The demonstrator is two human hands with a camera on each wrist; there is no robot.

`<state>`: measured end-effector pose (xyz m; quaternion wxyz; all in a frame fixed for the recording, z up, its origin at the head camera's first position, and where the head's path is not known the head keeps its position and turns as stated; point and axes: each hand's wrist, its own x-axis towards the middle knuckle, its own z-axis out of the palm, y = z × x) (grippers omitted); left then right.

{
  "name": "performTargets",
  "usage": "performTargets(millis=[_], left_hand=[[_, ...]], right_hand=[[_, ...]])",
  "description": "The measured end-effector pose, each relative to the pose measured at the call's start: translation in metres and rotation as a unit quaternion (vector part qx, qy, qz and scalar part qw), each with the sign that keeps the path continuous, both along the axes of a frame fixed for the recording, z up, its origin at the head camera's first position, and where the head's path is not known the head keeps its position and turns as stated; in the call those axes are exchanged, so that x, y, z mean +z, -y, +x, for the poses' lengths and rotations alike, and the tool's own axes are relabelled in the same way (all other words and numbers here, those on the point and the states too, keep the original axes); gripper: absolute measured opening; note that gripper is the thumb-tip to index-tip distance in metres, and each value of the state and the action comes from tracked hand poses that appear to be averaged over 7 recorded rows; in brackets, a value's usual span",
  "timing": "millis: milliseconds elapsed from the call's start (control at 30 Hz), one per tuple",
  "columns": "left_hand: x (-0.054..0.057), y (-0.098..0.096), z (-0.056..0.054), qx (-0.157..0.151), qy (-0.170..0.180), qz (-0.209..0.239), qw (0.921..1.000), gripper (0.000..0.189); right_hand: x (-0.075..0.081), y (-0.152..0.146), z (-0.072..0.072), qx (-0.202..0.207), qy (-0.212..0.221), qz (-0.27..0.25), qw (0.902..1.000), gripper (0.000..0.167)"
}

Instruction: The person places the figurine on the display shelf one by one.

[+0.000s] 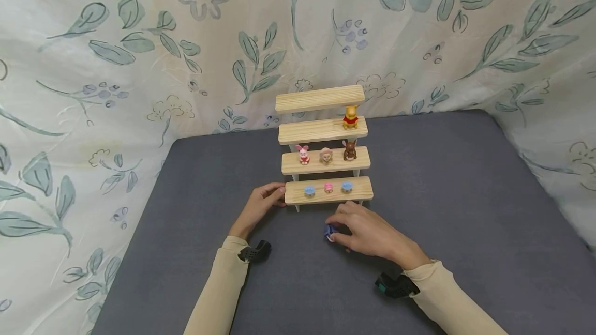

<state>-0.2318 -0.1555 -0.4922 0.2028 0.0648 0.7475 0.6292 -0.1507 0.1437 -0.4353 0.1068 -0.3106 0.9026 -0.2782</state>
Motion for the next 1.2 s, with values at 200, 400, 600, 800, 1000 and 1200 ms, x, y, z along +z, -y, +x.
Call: performTargets(millis=[200, 400, 600, 800, 1000, 1200], left_hand=[[0.018, 0.000, 0.006, -0.004, 0.002, 0.000, 1.0000, 0.037], [0.033, -0.002, 0.012, -0.002, -0.009, 0.005, 0.9999, 0.036], [0.032, -0.003, 0.012, -0.002, -0.003, 0.006, 1.0000, 0.037], [0.032, -0.003, 0.012, 0.000, -0.005, 0.004, 1.0000, 0.037], [0.032, -0.003, 0.012, -0.001, -0.004, -0.001, 1.0000, 0.037], [0.032, -0.003, 0.011, -0.001, -0.004, 0.000, 1.0000, 0.037]], right_hand=[[0.007, -0.001, 0.000, -0.001, -0.005, -0.012, 0.9999, 0.029], [0.016, -0.002, -0.003, -0.003, -0.010, -0.018, 0.9998, 0.030], [0.023, -0.004, -0.005, -0.009, -0.034, -0.026, 0.9990, 0.032], [0.032, -0.005, -0.008, -0.013, -0.038, -0.025, 0.9989, 0.031], [0.039, -0.006, -0.013, -0.013, -0.048, -0.013, 0.9987, 0.030], [0.047, -0.006, -0.019, -0.016, -0.060, -0.011, 0.9980, 0.032]])
